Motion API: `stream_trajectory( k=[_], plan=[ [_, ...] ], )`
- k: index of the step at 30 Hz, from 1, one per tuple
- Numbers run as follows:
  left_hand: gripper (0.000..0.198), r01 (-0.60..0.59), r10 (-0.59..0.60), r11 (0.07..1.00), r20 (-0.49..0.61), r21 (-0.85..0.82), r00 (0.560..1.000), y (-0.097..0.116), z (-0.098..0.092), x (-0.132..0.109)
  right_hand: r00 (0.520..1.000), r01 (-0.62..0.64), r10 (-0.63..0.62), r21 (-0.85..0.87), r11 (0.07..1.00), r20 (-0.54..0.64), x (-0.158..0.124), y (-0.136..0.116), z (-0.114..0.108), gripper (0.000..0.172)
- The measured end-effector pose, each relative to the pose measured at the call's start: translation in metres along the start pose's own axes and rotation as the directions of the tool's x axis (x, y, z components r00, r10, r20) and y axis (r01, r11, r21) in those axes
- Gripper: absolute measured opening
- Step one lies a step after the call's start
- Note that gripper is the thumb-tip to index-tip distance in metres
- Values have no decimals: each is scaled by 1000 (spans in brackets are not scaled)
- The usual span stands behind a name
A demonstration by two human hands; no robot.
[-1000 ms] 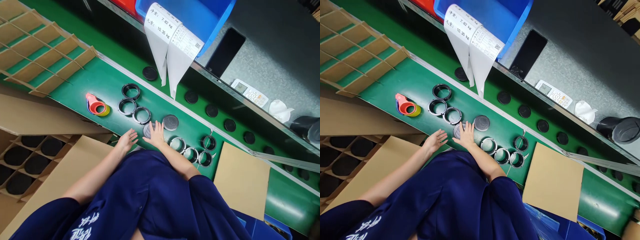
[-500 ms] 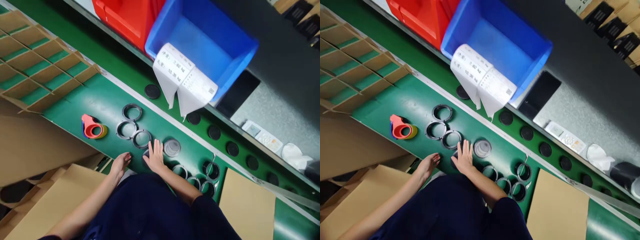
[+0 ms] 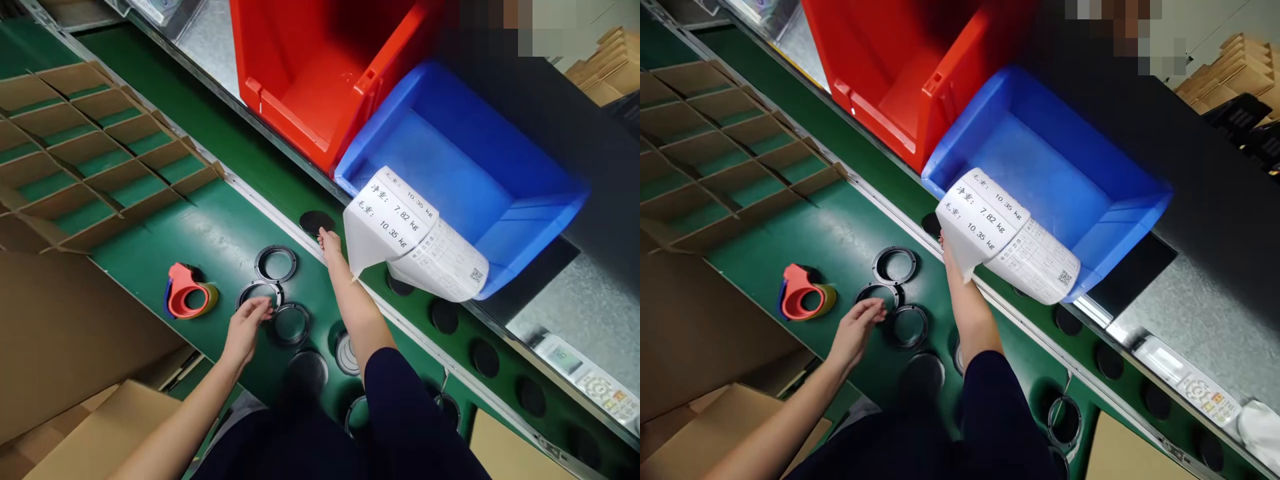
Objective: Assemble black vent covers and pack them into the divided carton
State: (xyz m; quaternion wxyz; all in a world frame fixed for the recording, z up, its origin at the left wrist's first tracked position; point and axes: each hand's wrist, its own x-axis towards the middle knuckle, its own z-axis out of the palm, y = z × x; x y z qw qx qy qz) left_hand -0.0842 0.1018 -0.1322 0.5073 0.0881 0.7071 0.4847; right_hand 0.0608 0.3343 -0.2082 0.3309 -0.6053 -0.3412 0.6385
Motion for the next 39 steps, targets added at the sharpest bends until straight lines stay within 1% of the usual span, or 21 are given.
stream_trajectory(
  k=[2,4,6,8,9,11,12,13,14,15,16,17,18,20,22,25,29,32,34,36,39],
  plan=[
    [47,94,-76,980,108,-177,991,11,16,4,997,-74,72,54,996,42,-41,12,0,46],
    [49,233,-141,910,273,-343,952,20,30,1,982,-139,117,142,980,149,-101,29,-8,49],
    [51,330,-138,844,424,-423,895,25,41,-12,955,-184,119,230,955,271,-168,46,-21,51],
    [53,349,-79,818,512,-457,855,26,47,-36,945,-159,78,237,958,318,-230,57,-38,51],
    [52,346,-51,812,533,-470,844,24,48,-50,962,-93,38,193,977,272,-256,59,-47,49],
    [48,356,-33,807,566,-470,824,19,49,-81,988,136,-137,14,991,78,-293,56,-69,43],
    [48,375,-43,809,589,-454,807,16,48,-97,963,267,-270,-119,956,-8,-306,52,-80,41],
    [48,395,-59,811,613,-431,788,13,47,-112,910,387,-411,-260,885,-45,-316,47,-91,41],
    [51,414,-75,816,636,-404,768,10,46,-126,843,490,-537,-380,785,-20,-323,42,-102,40],
    [55,427,-87,822,657,-378,749,7,45,-139,780,573,-624,-461,677,52,-329,37,-112,40],
    [60,429,-91,829,671,-358,736,4,45,-150,729,634,-670,-506,585,140,-334,35,-120,41],
    [64,421,-88,839,680,-343,728,1,44,-161,697,672,-685,-526,521,212,-339,33,-126,42],
    [68,410,-84,851,686,-329,723,-2,43,-170,686,687,-682,-535,491,255,-343,34,-131,44],
    [71,391,-89,874,696,-289,712,-6,40,-186,714,669,-644,-539,511,275,-349,37,-134,49],
    [73,385,-104,888,706,-251,701,-10,36,-199,755,640,-595,-506,578,276,-355,43,-134,60],
    [77,373,-83,892,715,-257,694,-14,29,-212,777,630,-551,-375,680,306,-365,46,-134,77],
    [86,393,-86,883,734,-257,673,-16,21,-220,801,588,-532,-194,785,273,-377,43,-139,84],
    [91,417,-118,871,715,-258,689,-17,16,-218,817,569,-527,-178,803,234,-379,45,-141,85],
    [93,426,-137,867,697,-259,704,-17,13,-215,819,568,-524,-201,798,234,-378,50,-138,85],
    [95,437,-160,863,681,-255,714,-18,10,-209,793,608,-548,-278,744,267,-380,58,-132,80],
    [94,472,-232,846,626,-248,745,-24,1,-198,669,743,-562,-427,516,486,-388,74,-118,75]
  ],
)
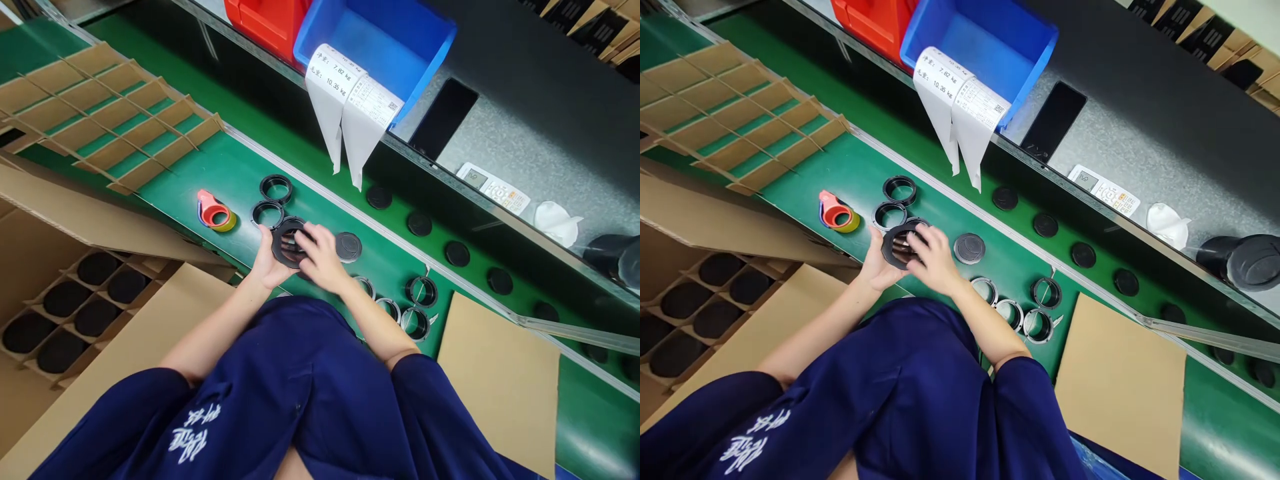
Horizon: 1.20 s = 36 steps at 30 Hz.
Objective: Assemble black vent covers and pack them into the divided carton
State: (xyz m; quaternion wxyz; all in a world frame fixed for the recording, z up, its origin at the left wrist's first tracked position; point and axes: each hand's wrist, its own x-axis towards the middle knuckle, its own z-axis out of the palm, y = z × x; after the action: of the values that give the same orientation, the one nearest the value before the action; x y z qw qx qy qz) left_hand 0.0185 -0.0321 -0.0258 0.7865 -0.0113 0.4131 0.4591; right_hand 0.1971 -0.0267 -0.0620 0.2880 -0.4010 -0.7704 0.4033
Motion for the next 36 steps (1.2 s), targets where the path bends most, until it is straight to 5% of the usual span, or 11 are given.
stream_trajectory(
  k=[2,5,10,12,14,16,18,22,27,33,36],
  plan=[
    [89,50,-50,999,-94,-3,994,-2,-12,2,988,67,-48,-129,989,145,-6,-3,16,81],
    [84,134,-130,991,-172,12,976,-9,-29,6,963,-36,89,-207,978,253,-6,-2,37,103],
    [81,125,-99,990,-297,71,950,4,-54,19,916,-198,266,-239,951,300,46,16,69,119],
    [67,52,36,983,-459,179,887,19,-67,25,910,-280,358,-326,903,210,76,28,83,119],
    [46,-18,181,963,-599,269,780,36,-82,30,892,-329,421,-406,853,161,103,41,98,120],
    [28,-33,200,967,-679,251,706,51,-95,32,870,-336,457,-457,824,186,121,54,110,121],
    [20,-28,144,984,-709,173,690,62,-104,33,843,-332,490,-503,798,222,129,67,114,121],
    [13,-35,110,993,-738,117,666,74,-112,39,798,-375,566,-566,734,206,136,87,91,124],
    [18,26,74,993,-763,119,643,80,-106,66,918,-330,394,-466,821,45,158,100,54,94],
    [26,-1,137,984,-756,178,640,94,-81,96,914,-271,370,-425,863,169,170,136,60,71],
    [27,-10,174,976,-745,219,644,100,-74,99,884,-441,466,-382,812,-32,172,176,16,50]
  ],
)
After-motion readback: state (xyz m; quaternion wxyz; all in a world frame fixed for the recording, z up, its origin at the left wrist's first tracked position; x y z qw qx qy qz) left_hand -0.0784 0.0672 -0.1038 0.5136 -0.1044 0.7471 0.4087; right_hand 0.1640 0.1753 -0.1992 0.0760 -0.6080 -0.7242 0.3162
